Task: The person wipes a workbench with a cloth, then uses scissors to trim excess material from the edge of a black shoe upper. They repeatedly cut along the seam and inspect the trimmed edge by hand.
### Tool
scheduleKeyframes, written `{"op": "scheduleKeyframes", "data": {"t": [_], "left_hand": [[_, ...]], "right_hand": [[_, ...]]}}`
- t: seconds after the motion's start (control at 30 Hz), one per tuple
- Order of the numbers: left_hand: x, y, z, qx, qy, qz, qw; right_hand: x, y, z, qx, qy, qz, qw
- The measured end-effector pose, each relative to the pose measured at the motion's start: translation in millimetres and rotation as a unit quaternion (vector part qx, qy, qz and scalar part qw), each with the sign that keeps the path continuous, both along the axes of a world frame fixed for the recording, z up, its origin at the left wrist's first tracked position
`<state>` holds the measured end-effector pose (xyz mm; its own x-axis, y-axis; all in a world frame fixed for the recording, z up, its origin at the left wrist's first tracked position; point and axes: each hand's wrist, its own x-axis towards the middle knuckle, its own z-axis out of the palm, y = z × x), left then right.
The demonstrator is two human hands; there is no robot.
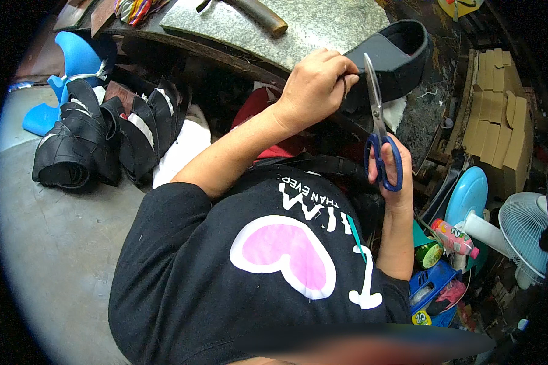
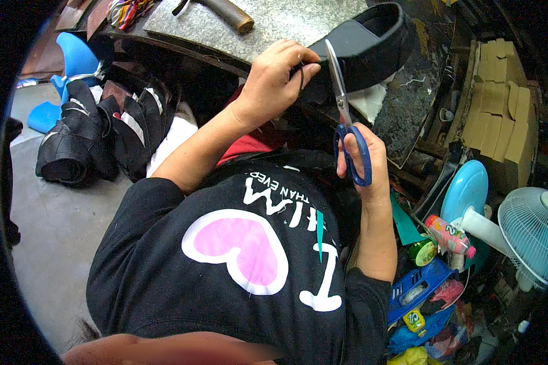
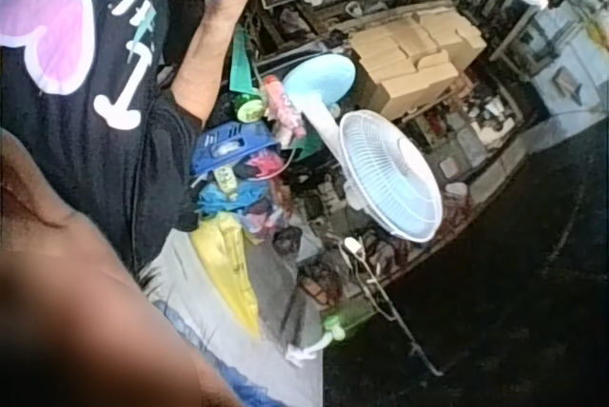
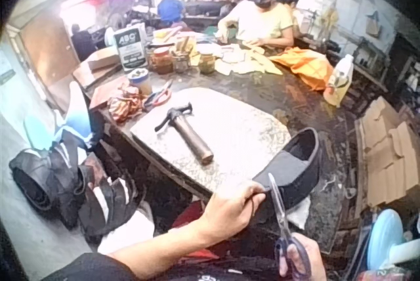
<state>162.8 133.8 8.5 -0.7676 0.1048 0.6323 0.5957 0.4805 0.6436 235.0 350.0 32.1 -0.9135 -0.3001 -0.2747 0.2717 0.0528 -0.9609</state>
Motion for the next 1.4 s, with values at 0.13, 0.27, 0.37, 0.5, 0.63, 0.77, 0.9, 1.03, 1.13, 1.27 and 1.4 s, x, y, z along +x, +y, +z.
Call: {"op": "scheduleKeyframes", "data": {"t": [0.13,0.27,0.37,0.5,0.63,0.77,0.9,1.03,1.13,1.27,1.4], "left_hand": [[4,0,4,-0.033,0.015,0.000,0.999],[6,4,12,-0.045,0.028,0.000,0.999],[4,13,18,-0.080,-0.004,0.018,0.997],[-8,22,22,-0.118,-0.050,0.005,0.992],[-21,21,17,-0.020,-0.104,-0.062,0.993],[-25,19,10,-0.008,-0.109,-0.100,0.989],[-25,24,8,0.090,-0.140,-0.062,0.984],[-18,26,7,0.108,-0.122,-0.031,0.986],[-19,25,7,0.114,-0.143,-0.067,0.981],[-21,20,8,0.104,-0.175,-0.080,0.976],[-13,19,10,0.087,-0.157,-0.100,0.979]], "right_hand": [[2,10,5,-0.018,0.011,0.000,1.000],[5,22,12,-0.006,0.045,-0.019,0.999],[2,26,15,0.004,0.048,-0.019,0.999],[-7,23,19,-0.006,0.065,-0.048,0.997],[-35,19,34,0.001,0.174,-0.147,0.974],[-77,11,41,0.105,0.356,-0.135,0.919],[-103,3,35,0.405,0.394,-0.076,0.822],[-114,6,37,0.350,0.395,-0.079,0.846],[-115,7,38,0.207,0.384,-0.095,0.895],[-95,7,35,0.113,0.401,-0.185,0.890],[-77,4,24,0.039,0.233,-0.184,0.954]]}}
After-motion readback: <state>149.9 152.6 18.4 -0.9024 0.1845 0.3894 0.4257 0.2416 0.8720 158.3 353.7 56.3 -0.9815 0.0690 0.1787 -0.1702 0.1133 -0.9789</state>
